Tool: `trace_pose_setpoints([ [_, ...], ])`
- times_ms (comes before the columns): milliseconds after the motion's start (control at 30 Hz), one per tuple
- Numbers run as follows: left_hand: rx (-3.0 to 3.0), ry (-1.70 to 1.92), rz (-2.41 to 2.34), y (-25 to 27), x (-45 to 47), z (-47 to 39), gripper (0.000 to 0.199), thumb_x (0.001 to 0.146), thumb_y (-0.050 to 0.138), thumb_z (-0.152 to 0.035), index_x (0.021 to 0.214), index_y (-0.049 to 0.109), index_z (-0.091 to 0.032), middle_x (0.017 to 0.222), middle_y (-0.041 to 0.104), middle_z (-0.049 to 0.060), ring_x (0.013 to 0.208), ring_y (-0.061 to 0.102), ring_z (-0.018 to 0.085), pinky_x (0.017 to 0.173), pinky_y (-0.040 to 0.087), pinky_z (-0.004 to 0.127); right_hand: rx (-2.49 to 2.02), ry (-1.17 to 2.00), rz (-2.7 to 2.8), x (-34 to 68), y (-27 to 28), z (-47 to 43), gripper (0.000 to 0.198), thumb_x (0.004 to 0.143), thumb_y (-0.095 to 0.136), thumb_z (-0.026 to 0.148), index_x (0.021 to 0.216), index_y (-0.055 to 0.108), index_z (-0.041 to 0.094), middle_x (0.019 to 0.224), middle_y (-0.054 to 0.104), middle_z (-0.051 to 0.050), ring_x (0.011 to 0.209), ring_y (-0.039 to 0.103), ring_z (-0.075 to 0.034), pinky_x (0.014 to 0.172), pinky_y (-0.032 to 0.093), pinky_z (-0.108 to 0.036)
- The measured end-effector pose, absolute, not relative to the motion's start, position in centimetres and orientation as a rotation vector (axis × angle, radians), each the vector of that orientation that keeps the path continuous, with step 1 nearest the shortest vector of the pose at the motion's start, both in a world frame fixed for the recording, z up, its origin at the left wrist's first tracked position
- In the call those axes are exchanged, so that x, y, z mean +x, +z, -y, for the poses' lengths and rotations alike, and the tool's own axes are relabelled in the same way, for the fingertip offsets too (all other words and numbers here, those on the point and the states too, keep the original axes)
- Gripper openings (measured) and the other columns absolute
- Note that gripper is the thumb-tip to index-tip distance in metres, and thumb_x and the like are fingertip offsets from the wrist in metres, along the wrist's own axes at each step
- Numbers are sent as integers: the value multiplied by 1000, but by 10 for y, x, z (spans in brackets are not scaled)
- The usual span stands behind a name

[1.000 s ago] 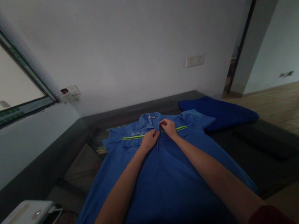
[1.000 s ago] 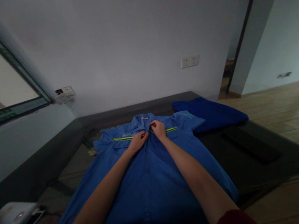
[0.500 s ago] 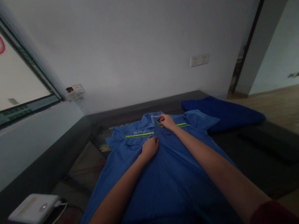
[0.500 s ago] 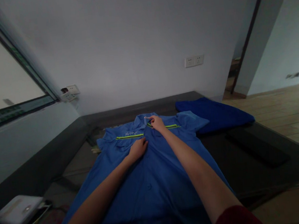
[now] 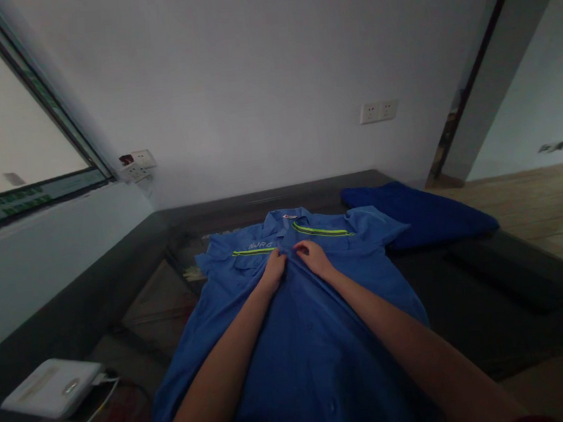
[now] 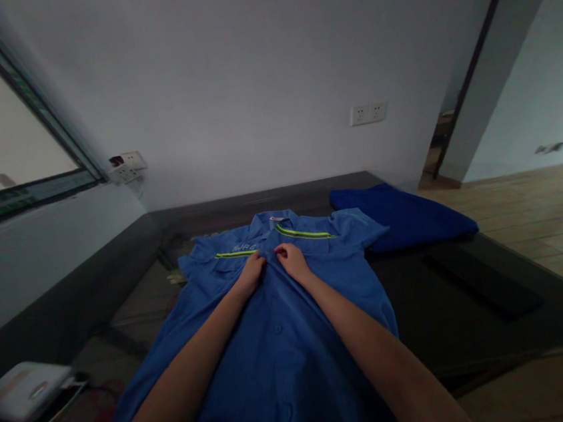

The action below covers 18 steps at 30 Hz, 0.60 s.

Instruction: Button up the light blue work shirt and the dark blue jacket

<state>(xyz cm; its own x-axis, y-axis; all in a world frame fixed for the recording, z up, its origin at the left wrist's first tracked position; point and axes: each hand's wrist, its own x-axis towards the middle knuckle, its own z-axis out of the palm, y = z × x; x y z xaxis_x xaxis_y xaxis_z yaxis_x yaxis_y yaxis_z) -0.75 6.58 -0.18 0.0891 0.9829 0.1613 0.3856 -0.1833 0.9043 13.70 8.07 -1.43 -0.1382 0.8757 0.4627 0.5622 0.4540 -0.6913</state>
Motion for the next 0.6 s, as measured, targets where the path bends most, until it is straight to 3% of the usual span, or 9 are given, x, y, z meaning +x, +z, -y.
trace_pose_setpoints([
  [100, 1601, 1053, -1380, -4, -11, -57, 25, 77, 37, -8, 85, 59, -15, 71, 65, 2, 60, 59, 14, 60, 49, 25, -1188, 425, 1828, 140, -20, -70, 16, 79, 55, 12, 88, 67, 18, 88, 67, -5, 80, 62, -16, 77, 49, -30],
  [300, 1628, 1102, -1479, -1, -15, -53, 17, 84, 49, -20, 97, 56, -14, 98, 65, 9, 92, 60, 21, 84, 47, 32, -1161, 398, 1852, 140, -16, -67, 13, 84, 54, 17, 86, 66, 18, 86, 66, -5, 81, 60, -17, 76, 47, -29],
  [433, 1824, 1115, -1498, 1, -16, -51, 14, 84, 49, -14, 96, 56, -17, 95, 65, 6, 92, 61, 20, 87, 45, 33, -1114, 372, 1836, 139, -14, -66, 14, 84, 51, 17, 89, 65, 17, 89, 66, -6, 81, 60, -17, 78, 48, -30],
  [600, 1928, 1171, -1461, 3, -15, -45, 17, 85, 43, -10, 95, 55, -18, 96, 65, 7, 93, 60, 20, 87, 45, 33, -1079, 327, 1786, 141, -16, -69, 27, 83, 50, 17, 108, 62, 18, 106, 65, -9, 85, 61, -19, 83, 49, -34],
])
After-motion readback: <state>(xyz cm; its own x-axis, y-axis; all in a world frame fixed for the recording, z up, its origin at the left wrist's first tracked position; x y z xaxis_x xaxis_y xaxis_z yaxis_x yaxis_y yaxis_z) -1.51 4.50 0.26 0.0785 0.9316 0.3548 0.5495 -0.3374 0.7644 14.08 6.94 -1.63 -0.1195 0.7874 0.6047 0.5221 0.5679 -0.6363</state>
